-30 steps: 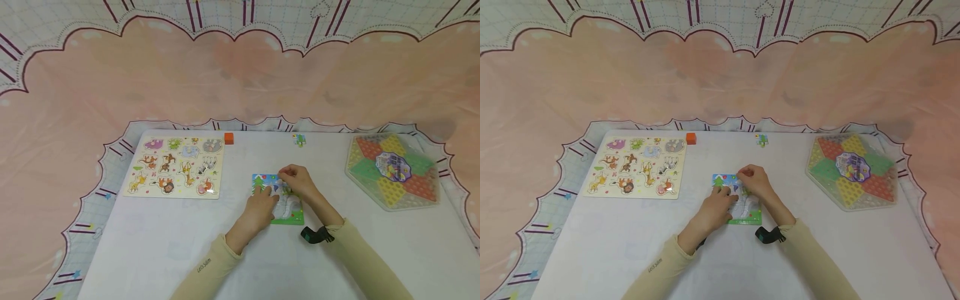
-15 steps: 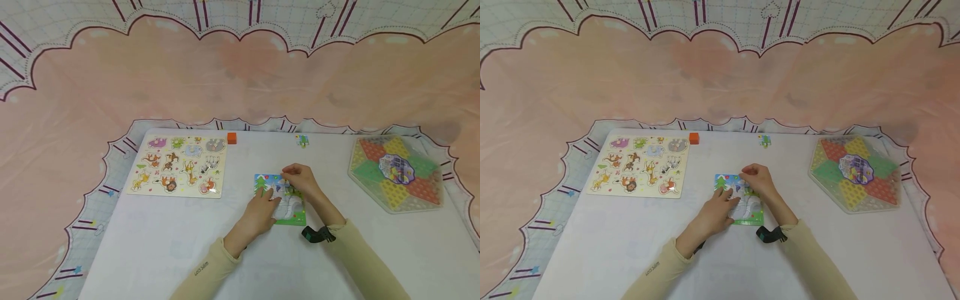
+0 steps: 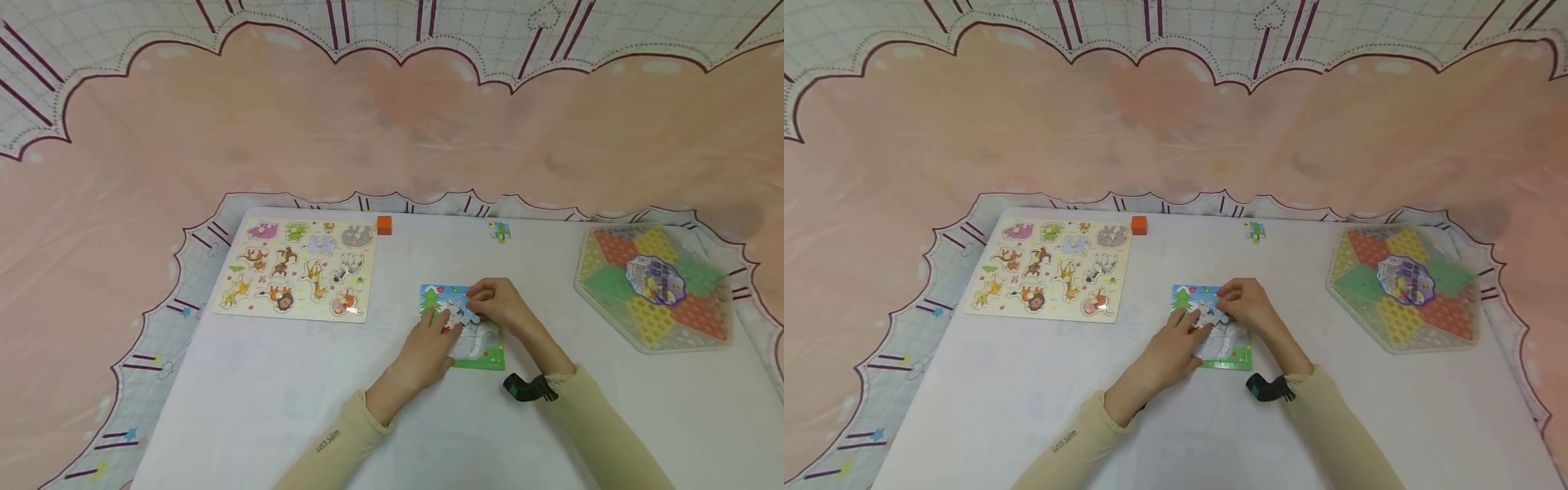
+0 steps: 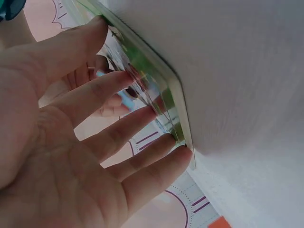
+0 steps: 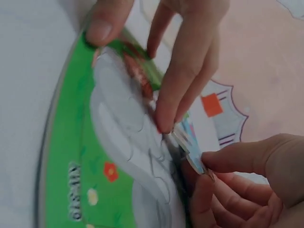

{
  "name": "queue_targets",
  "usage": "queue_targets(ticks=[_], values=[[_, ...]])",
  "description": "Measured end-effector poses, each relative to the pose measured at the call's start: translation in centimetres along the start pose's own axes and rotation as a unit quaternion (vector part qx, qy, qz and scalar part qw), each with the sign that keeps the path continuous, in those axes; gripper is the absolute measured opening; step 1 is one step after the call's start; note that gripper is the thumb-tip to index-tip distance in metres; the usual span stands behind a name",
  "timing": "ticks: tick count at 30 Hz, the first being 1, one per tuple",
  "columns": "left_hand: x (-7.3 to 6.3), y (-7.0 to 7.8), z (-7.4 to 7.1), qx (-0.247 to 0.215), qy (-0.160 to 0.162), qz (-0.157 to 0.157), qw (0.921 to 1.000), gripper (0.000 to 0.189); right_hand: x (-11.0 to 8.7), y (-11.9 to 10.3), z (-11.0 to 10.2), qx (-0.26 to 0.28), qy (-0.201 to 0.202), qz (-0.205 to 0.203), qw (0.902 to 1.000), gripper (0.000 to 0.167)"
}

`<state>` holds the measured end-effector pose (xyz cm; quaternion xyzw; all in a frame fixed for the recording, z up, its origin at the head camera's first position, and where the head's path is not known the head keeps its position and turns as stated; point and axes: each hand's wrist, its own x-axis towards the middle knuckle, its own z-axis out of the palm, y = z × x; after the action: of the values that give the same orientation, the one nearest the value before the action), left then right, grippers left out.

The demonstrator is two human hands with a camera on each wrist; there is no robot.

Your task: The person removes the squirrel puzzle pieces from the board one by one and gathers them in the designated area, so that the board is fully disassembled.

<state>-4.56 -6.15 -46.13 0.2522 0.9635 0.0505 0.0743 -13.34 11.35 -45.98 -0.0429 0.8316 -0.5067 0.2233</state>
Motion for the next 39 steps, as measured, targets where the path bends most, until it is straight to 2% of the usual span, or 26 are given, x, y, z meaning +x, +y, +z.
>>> queue_targets(ticks=[5, 8, 13, 18, 23, 27, 32, 39], values=[[-0.1, 0.0, 0.1, 0.002, 0.0, -0.002, 1.0, 0.059, -0.1, 0.3, -0.3, -0.036, -0.014, -0.032, 0.9987, 0.019], [-0.1, 0.0, 0.1, -0.002, -0.004, 0.002, 1.0, 0.059, 0.2, 0.5, -0.8, -0.008, -0.013, -0.048, 0.9988, 0.021], [-0.4, 0.1, 0.0, -0.016, -0.029, -0.006, 0.9994, 0.066, 1.6, 0.8, -1.8, 0.049, -0.024, -0.064, 0.9964, 0.031], [-0.6, 0.5, -0.2, -0.013, -0.038, -0.02, 0.999, 0.065, 3.5, 0.8, -2.7, 0.053, -0.009, -0.067, 0.9963, 0.036], [-0.7, 0.9, -0.4, -0.005, -0.039, -0.027, 0.9989, 0.064, 5.5, 0.0, -3.5, -0.003, 0.048, -0.063, 0.9969, 0.031], [-0.6, 1.1, -0.3, 0.011, -0.042, -0.028, 0.9986, 0.063, 7.6, -0.2, -4.5, -0.032, 0.084, -0.083, 0.9925, 0.027], [-0.7, 1.4, -0.1, 0.044, -0.049, -0.026, 0.9975, 0.061, 9.8, -0.1, -5.8, -0.061, 0.105, -0.11, 0.9865, 0.024], [-1.2, 1.6, -0.3, 0.058, -0.038, -0.027, 0.9972, 0.051, 11.6, 0.1, -5.9, -0.162, 0.109, -0.131, 0.9719, 0.025]])
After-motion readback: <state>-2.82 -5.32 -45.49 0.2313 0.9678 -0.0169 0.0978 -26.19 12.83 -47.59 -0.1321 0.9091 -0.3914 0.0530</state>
